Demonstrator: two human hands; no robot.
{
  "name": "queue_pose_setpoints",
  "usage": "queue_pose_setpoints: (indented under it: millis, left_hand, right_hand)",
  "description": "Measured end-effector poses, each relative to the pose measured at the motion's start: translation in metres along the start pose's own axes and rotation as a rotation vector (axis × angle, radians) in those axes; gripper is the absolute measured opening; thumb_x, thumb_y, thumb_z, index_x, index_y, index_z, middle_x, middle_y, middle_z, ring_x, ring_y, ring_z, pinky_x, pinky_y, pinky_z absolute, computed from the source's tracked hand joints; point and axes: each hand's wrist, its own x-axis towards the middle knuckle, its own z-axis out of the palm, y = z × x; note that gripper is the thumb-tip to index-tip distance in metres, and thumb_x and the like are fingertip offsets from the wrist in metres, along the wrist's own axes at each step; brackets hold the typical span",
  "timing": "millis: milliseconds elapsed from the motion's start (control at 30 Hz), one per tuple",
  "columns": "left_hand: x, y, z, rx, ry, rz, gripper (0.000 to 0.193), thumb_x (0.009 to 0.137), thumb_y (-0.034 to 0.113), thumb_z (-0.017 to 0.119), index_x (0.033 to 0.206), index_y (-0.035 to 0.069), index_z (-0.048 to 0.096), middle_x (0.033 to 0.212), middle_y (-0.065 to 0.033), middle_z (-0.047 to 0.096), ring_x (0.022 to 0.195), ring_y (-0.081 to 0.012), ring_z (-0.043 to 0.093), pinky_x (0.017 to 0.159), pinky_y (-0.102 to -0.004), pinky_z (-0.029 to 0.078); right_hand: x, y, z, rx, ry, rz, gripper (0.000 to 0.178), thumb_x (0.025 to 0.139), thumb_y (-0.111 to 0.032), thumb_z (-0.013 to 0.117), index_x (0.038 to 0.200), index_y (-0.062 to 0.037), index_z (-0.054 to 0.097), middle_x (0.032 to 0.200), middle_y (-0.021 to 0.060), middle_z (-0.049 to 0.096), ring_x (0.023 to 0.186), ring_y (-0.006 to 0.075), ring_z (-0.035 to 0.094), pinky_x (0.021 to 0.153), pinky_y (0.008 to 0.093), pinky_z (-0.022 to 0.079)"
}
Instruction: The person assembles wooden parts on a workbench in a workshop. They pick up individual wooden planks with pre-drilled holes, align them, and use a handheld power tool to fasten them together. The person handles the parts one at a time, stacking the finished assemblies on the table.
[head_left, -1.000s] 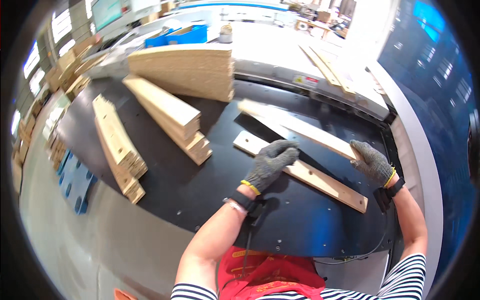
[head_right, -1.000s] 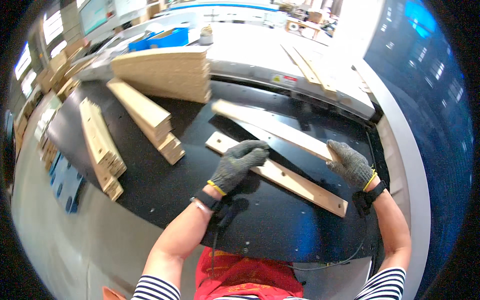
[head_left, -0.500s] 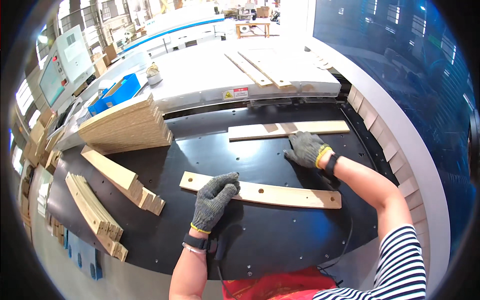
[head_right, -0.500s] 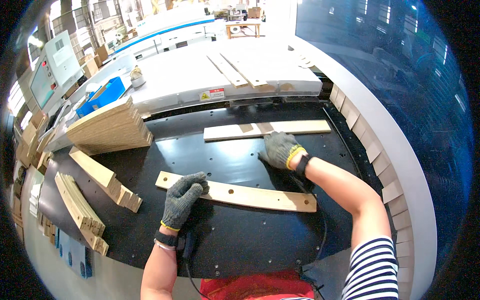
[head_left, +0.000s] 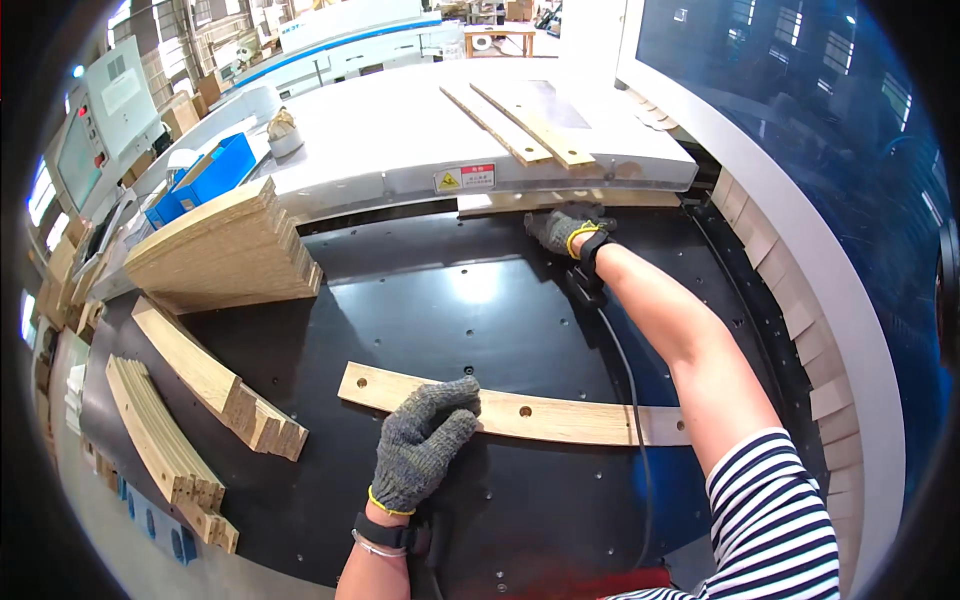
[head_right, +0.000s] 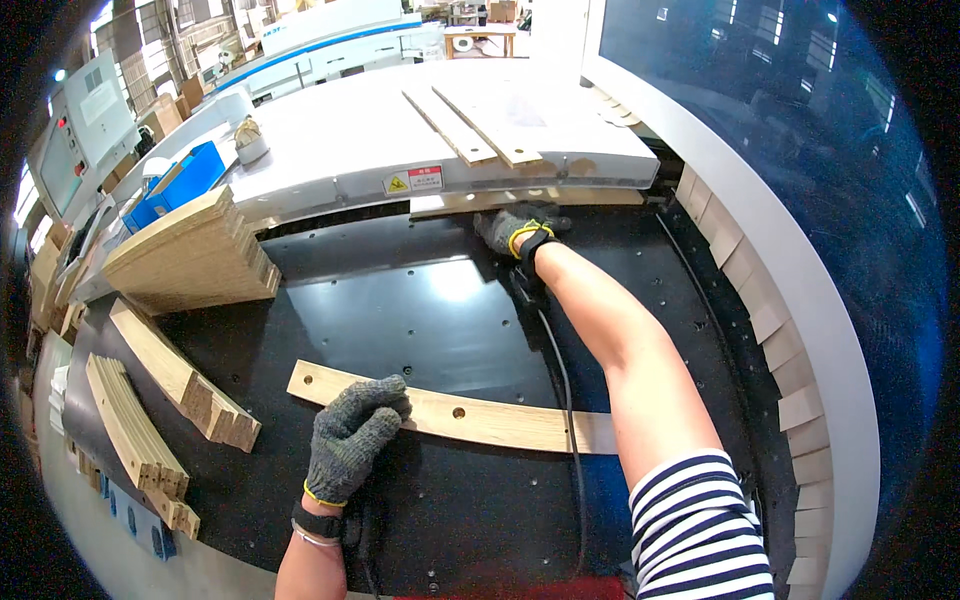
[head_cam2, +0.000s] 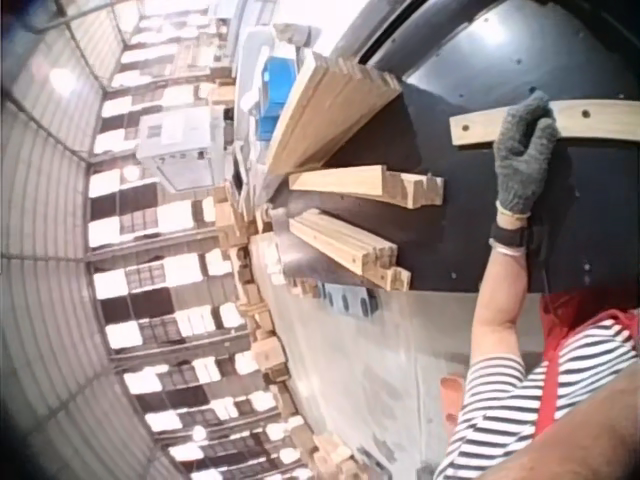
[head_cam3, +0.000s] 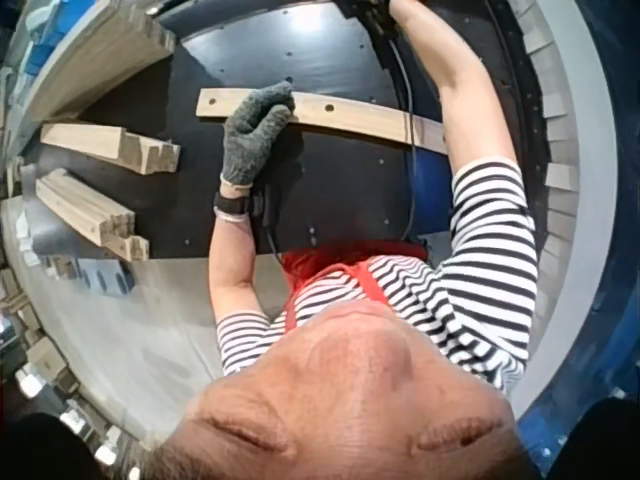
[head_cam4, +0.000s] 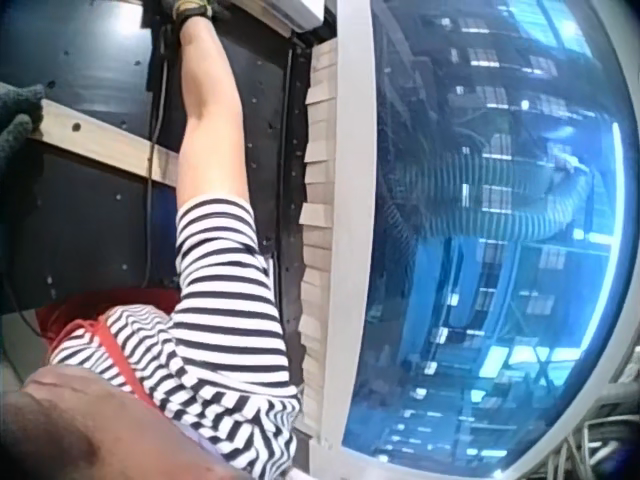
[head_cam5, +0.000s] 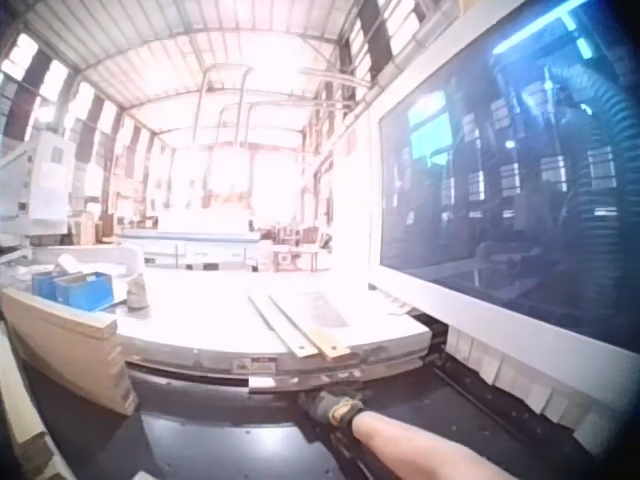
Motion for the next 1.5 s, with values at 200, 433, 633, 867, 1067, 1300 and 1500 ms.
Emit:
queue_pose_setpoints:
  millis: [200,433,633,867,1067,1300,1500]
  left_hand:
    - [0.001,-0.001,0.001,0.004,0.002,0.004,0.033,0.098,0.004,0.072,0.13,-0.002,0.069,0.118,-0.0108,0.074,0.108,-0.0204,0.072,0.099,-0.0362,0.058]
    - [-0.001,0.0,0.0,-0.054,0.024,-0.042,0.032,0.098,0.004,0.072,0.129,-0.003,0.069,0.118,-0.0117,0.074,0.11,-0.0212,0.072,0.1,-0.0372,0.059]
    - [-0.002,0.004,-0.003,0.066,0.009,-0.002,0.033,0.096,0.002,0.072,0.129,-0.002,0.07,0.119,-0.0115,0.075,0.111,-0.0215,0.072,0.101,-0.0365,0.058]
    - [0.0,0.006,-0.001,0.143,-0.006,0.079,0.032,0.097,0.008,0.075,0.127,0.001,0.072,0.119,-0.0108,0.075,0.109,-0.0188,0.071,0.1,-0.0344,0.056]
    - [0.0,0.008,-0.004,0.131,-0.015,0.043,0.031,0.097,0.007,0.073,0.128,0.001,0.072,0.121,-0.0109,0.074,0.11,-0.0183,0.071,0.102,-0.0347,0.055]
    - [-0.004,0.003,-0.006,0.094,-0.014,0.058,0.033,0.099,0.013,0.074,0.13,0.003,0.072,0.123,-0.0107,0.074,0.114,-0.0188,0.069,0.102,-0.0337,0.054]
    - [-0.002,-0.003,-0.006,0.113,-0.029,0.12,0.033,0.101,0.016,0.073,0.131,0.003,0.072,0.119,-0.0082,0.075,0.109,-0.0149,0.069,0.101,-0.0315,0.054]
  right_hand:
    - [-0.024,0.027,-0.031,-0.142,-0.049,0.096,0.081,0.103,-0.07,0.025,0.151,-0.0138,0.058,0.157,0.013,0.056,0.145,0.038,0.052,0.121,0.0515,0.036]
    - [-0.029,0.042,-0.04,-0.106,-0.046,0.108,0.084,0.102,-0.072,0.024,0.141,-0.0108,0.067,0.146,0.0179,0.064,0.136,0.0393,0.059,0.118,0.0507,0.041]
    - [-0.036,0.034,-0.04,-0.104,-0.012,0.154,0.083,0.103,-0.071,0.02,0.153,-0.0167,0.057,0.158,0.0112,0.055,0.149,0.033,0.047,0.122,0.0528,0.035]
    - [-0.026,0.04,-0.037,-0.128,-0.083,0.159,0.087,0.102,-0.072,0.018,0.154,-0.0127,0.055,0.157,0.0139,0.056,0.148,0.0362,0.048,0.121,0.0563,0.034]
    - [-0.037,0.03,-0.049,-0.029,-0.108,0.209,0.088,0.098,-0.078,0.025,0.15,-0.0154,0.06,0.16,0.0151,0.052,0.15,0.0408,0.044,0.119,0.0666,0.029]
    - [-0.007,0.079,-0.013,-0.168,-0.094,0.007,0.098,0.096,-0.084,0.026,0.122,-0.0036,0.076,0.128,0.0246,0.071,0.124,0.043,0.066,0.108,0.0503,0.048]
    - [-0.076,0.066,-0.028,-0.214,-0.074,-0.021,0.093,0.092,-0.079,0.049,0.121,0.0047,0.074,0.129,0.0328,0.068,0.123,0.0484,0.065,0.107,0.05,0.051]
